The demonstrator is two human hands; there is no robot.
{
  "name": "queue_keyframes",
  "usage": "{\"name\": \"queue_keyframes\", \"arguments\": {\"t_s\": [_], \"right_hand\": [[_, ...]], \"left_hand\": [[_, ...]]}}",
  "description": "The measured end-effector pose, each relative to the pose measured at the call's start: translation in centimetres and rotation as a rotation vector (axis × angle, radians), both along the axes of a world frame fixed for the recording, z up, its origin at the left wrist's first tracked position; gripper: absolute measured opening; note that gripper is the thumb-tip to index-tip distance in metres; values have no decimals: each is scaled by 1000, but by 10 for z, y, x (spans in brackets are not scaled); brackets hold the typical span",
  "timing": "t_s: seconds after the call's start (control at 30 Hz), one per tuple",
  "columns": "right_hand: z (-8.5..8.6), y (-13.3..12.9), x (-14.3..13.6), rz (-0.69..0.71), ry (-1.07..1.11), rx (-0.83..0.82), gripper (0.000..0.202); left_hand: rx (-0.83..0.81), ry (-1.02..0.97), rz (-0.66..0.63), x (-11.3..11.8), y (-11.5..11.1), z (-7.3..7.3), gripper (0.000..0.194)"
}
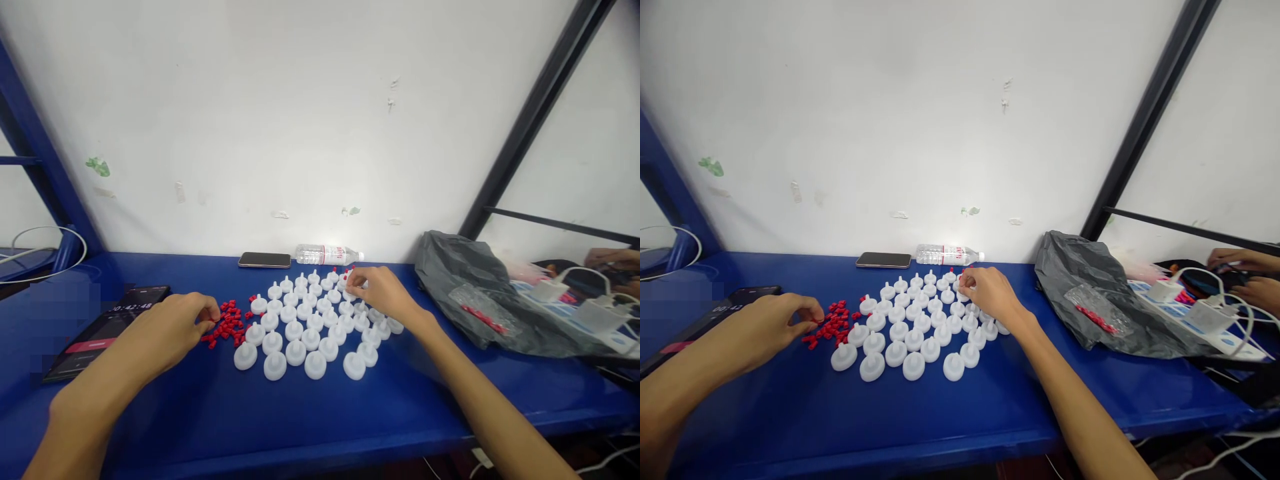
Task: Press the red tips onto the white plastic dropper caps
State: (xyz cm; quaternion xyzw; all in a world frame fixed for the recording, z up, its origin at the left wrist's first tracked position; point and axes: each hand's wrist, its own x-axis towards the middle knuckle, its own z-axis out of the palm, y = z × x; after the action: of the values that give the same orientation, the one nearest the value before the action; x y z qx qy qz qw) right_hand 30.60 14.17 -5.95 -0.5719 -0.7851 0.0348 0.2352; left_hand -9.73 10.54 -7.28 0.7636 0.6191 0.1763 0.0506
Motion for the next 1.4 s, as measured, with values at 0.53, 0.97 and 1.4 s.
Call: {"name": "queue_keyframes", "arguments": {"t_s": [0.53, 0.97, 1.4], "right_hand": [[17, -3, 27, -261, -7, 101, 46], [19, -10, 66, -173, -11, -241, 16], [33, -34, 45, -121, 265, -52, 16]], "left_hand": [[16, -14, 254, 29, -18, 29, 45], [93, -119, 470, 39, -23, 44, 43], [102, -103, 397, 44, -30, 45, 42]]}}
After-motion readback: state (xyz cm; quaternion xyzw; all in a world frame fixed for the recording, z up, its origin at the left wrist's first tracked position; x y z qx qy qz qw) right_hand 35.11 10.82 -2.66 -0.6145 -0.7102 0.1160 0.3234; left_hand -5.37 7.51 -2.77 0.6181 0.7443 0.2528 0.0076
